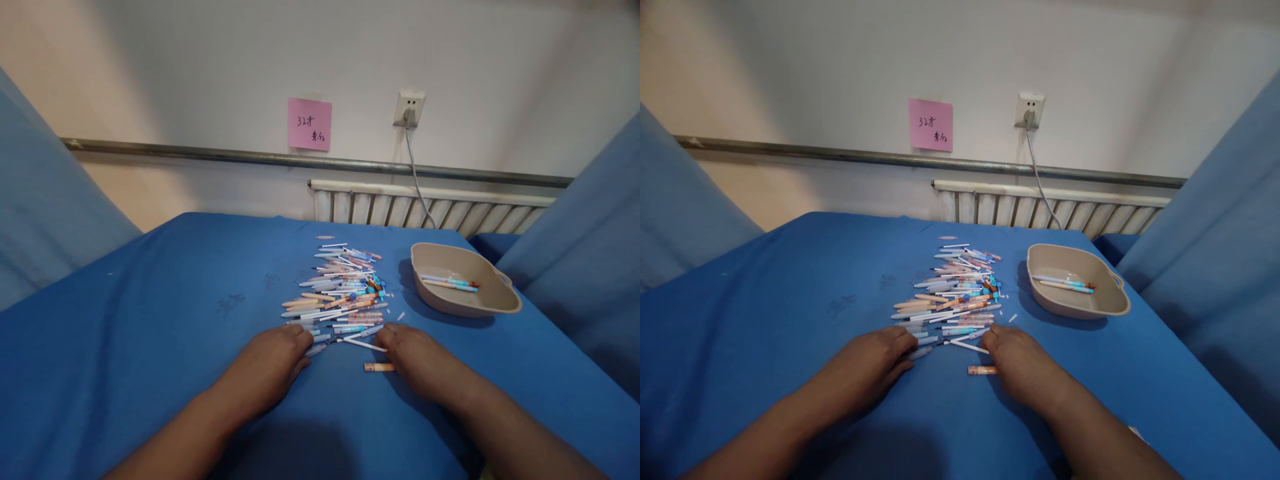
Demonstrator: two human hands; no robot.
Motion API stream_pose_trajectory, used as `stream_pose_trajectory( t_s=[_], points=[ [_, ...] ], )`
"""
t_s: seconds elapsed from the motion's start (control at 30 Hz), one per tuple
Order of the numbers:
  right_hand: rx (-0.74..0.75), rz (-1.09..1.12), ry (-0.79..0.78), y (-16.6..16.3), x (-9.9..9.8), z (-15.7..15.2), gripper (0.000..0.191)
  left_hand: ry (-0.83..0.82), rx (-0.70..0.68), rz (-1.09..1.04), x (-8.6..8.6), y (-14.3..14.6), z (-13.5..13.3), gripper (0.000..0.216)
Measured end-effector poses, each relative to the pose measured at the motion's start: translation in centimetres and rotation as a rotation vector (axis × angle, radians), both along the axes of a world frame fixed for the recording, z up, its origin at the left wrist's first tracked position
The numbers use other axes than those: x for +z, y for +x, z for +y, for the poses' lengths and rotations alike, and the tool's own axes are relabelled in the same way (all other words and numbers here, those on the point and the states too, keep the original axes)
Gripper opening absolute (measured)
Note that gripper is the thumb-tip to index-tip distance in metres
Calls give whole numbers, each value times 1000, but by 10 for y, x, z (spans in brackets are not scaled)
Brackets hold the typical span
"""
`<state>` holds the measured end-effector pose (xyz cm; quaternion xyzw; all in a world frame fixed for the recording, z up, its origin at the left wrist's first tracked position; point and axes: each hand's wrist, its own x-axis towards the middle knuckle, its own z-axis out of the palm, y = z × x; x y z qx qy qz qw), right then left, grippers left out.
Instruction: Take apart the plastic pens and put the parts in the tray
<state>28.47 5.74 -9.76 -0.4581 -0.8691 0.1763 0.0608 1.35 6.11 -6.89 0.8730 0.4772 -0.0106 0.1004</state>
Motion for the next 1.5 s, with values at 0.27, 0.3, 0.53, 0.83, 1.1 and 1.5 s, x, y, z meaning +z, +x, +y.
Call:
stream_pose_trajectory(
  t_s=[0.27,0.3,0.53,0.83,1.1,1.5],
  points=[
    [1,167,1,0,-3,2,15,-2,-40,-5,-5,-1,-1,21],
    [-18,225,-2,0,-4,3,13,3,-45,-16,-5,-1,-2,23],
    [-235,703,-148,4,-19,16,13,-85,49,-284,2,2,2,24],
    [-384,1059,-236,6,-15,20,27,-296,168,-730,-5,6,10,26],
    [-386,1045,-214,5,-12,18,26,-274,163,-696,-6,6,10,27],
    [-393,1044,-185,7,-14,18,22,-217,195,-736,-6,2,10,20]
  ],
)
